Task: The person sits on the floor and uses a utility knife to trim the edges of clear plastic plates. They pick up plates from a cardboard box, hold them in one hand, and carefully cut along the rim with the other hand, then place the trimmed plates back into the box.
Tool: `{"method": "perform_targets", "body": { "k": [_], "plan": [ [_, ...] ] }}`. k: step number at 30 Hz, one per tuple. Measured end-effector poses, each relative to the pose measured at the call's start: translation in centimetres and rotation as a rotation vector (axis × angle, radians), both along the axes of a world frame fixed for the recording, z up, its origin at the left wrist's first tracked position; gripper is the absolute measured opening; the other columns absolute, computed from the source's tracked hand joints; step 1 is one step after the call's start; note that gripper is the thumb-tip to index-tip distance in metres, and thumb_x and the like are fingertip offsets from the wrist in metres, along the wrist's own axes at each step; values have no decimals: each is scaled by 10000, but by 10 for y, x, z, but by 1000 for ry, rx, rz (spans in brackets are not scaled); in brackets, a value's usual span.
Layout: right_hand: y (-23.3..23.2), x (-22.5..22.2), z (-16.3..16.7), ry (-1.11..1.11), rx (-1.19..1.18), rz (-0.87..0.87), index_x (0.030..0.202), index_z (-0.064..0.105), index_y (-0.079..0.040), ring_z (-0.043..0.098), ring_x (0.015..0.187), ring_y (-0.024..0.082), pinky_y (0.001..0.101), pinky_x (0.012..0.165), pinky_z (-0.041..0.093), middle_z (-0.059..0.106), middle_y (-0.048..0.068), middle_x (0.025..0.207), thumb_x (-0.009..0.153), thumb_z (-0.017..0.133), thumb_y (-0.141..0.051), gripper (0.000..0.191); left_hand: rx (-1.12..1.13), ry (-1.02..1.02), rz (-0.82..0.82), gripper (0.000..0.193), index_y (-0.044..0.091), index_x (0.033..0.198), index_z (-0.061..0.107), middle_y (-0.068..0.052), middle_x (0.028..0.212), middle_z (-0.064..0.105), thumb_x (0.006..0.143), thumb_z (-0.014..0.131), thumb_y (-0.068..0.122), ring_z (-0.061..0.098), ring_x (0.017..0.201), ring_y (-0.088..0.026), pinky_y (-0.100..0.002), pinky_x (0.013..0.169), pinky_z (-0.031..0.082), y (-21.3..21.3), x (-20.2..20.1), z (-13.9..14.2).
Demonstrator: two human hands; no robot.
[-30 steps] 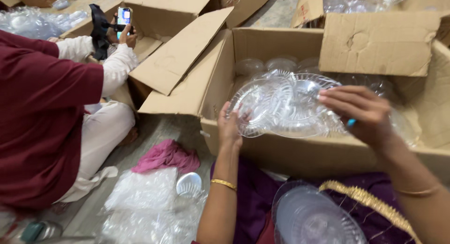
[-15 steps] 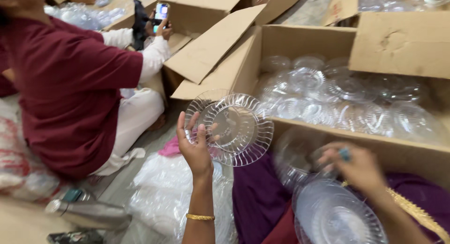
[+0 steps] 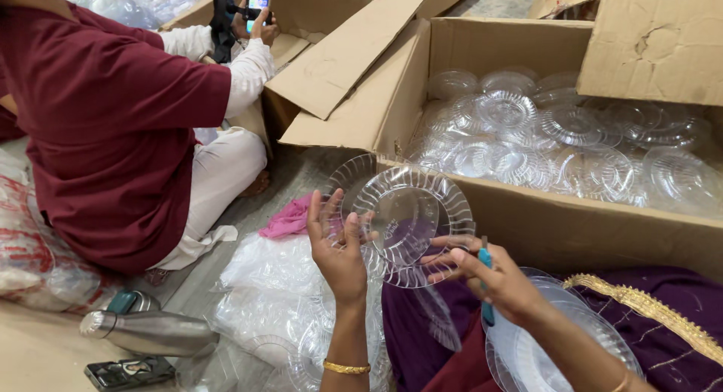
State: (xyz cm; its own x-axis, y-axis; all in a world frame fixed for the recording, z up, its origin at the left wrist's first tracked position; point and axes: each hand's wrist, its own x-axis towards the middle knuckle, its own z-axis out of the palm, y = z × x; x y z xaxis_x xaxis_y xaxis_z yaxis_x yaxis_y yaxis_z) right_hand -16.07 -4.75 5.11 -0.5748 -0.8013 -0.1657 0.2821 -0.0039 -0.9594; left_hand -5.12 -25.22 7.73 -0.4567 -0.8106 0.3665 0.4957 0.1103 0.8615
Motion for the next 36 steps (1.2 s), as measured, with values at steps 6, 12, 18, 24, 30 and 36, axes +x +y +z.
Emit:
{"method": "perform_targets", "body": {
  "k": [6,12,18,24,30,36],
  "plan": [
    [-22,12,4,59,-82,55,1301,624,8,776,930,197,156,427,383,795,191,1111,980,567,-242,411,-26,-17,70,609,56,1567,299,-224,1464,546,1009,539,18,735,955,-233,-290,667,665,-14,20,-3],
    [8,1,29,658,-164,-329,1233,689,-37,755,1113,210,341,977,565,782,110,1164,952,649,-20,284,5,-118,-53,434,30,1458,470,-213,1408,602,1030,442,98,760,963,-220,-294,692,659,-31,30,-16],
    [26,1,35,1706,211,-146,1194,735,-187,621,1220,245,376,892,581,709,-9,1304,595,691,118,674,406,-236,-612,515,-37,1312,622,-248,1172,715,1080,386,357,778,889,-256,-330,689,671,-4,9,-47],
    [41,-19,-6,1333,373,-691,1444,603,-11,591,1177,300,442,1019,513,595,165,1493,880,665,11,567,233,-316,-325,357,-44,1186,682,-156,1323,691,1027,520,232,755,867,-244,-345,635,657,0,5,-42],
    [15,-55,-79,1167,839,2,1267,696,-117,639,1031,372,442,934,498,717,154,1142,743,868,-365,605,131,-172,-174,350,-36,1195,637,-178,1379,647,1052,443,218,772,884,-254,-319,613,653,8,17,-11],
    [25,-79,-76,737,640,-84,1010,828,-117,800,814,217,352,772,611,827,85,881,846,757,-327,276,-3,-5,-96,369,-63,1262,566,-236,1424,597,1107,407,233,770,936,-283,-306,653,664,26,14,14]
  ]
}}
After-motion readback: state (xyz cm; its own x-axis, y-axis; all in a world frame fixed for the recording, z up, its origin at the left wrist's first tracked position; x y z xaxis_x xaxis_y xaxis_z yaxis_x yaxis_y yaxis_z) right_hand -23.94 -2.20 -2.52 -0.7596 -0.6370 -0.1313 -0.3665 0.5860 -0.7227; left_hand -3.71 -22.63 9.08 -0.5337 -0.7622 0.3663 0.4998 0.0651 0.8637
